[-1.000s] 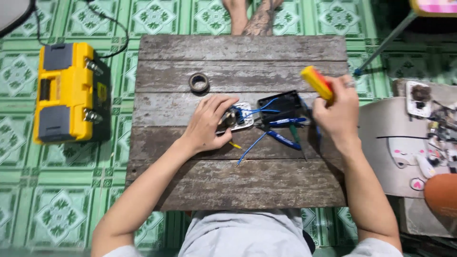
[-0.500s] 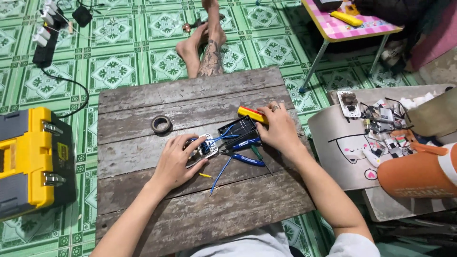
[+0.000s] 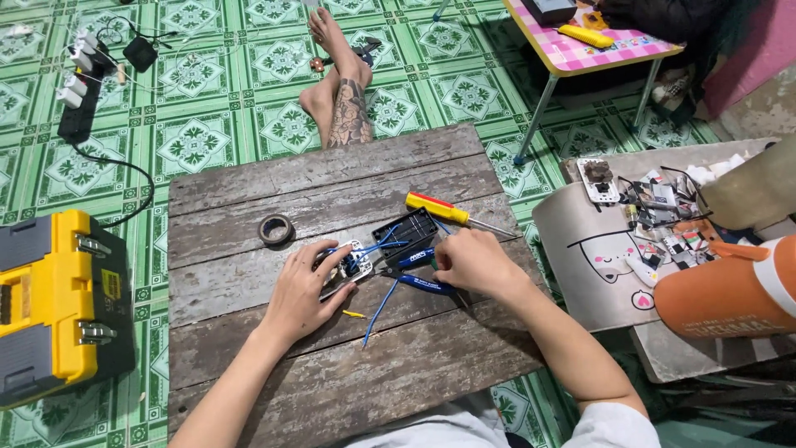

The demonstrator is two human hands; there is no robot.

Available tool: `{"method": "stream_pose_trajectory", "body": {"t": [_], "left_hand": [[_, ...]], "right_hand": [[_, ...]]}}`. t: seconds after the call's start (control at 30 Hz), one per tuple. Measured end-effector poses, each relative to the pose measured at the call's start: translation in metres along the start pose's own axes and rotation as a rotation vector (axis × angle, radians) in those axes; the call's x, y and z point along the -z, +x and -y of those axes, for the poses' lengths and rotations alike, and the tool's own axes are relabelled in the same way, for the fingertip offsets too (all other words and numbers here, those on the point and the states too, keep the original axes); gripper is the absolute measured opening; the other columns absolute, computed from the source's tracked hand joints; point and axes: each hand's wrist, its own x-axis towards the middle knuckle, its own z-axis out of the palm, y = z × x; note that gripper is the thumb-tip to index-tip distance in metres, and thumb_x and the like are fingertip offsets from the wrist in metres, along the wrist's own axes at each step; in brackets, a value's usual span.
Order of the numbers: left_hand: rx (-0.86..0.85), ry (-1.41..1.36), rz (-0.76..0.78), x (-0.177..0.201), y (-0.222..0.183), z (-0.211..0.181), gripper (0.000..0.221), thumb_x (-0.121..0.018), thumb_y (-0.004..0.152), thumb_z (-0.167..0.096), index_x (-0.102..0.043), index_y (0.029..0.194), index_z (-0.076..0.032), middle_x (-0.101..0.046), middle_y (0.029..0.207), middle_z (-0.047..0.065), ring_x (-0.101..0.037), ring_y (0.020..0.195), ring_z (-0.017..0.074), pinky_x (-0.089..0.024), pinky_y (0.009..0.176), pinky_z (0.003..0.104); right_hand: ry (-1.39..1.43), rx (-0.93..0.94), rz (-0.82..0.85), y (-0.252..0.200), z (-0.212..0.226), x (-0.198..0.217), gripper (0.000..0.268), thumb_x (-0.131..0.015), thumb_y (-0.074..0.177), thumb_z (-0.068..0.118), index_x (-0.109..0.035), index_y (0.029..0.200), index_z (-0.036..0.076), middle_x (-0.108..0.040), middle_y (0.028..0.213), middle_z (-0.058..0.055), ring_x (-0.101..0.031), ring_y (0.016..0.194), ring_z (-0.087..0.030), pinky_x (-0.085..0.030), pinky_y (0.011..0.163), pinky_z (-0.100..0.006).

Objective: Wiring an electrical outlet by connecting wires to terminals using a screwdriver.

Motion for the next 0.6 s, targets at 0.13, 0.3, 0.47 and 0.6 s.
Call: {"method": "stream_pose_trajectory", "body": {"t": [0.13,0.3,0.47,0.6], "left_hand": [[0.014,-0.008,0.008,0.0,0.0,-0.001,0.059,-0.071,0.09,-0.039,-0.055,0.145,-0.026,-0.056,0.13,0.007,-0.061,0.12,0.0273,-0.045,0.103,0.043],[0.018,-0.009,0.013,0.0,0.0,0.0,0.059,-0.072,0.089,-0.039,-0.055,0.145,-0.026,-0.056,0.13,0.007,-0.06,0.121,0.0275,-0.045,0.104,0.044],[0.009,-0.002,-0.002,0.0,-0.001,0.001,0.06,-0.071,0.09,-0.039,-0.053,0.145,-0.025,-0.056,0.13,0.007,-0.06,0.121,0.0275,-0.045,0.104,0.044],[0.036,-0.104,-0.026,0.008,0.002,-0.004,0.059,-0.075,0.088,-0.031,-0.056,0.142,-0.022,-0.057,0.126,0.012,-0.063,0.112,0.0347,-0.05,0.099,0.048]], "right_hand": [[-0.016,-0.048,-0.02,-0.001,-0.002,-0.004,0.016,-0.078,0.078,0.034,-0.075,0.089,0.022,-0.076,0.079,-0.002,-0.077,0.085,-0.029,-0.06,0.079,-0.041],[0.047,-0.009,0.026,-0.021,0.007,0.035,0.027,-0.066,0.079,0.028,-0.071,0.102,0.015,-0.073,0.08,-0.009,-0.075,0.082,-0.035,-0.06,0.08,-0.048],[0.291,0.065,0.171,-0.049,0.03,0.09,0.042,-0.061,0.084,0.014,-0.074,0.122,0.003,-0.076,0.087,-0.017,-0.075,0.078,-0.031,-0.059,0.088,-0.048],[0.458,0.382,-0.125,-0.031,0.02,0.057,0.029,-0.062,0.088,0.005,-0.076,0.113,0.002,-0.075,0.092,-0.016,-0.073,0.071,-0.034,-0.06,0.072,-0.044]]}}
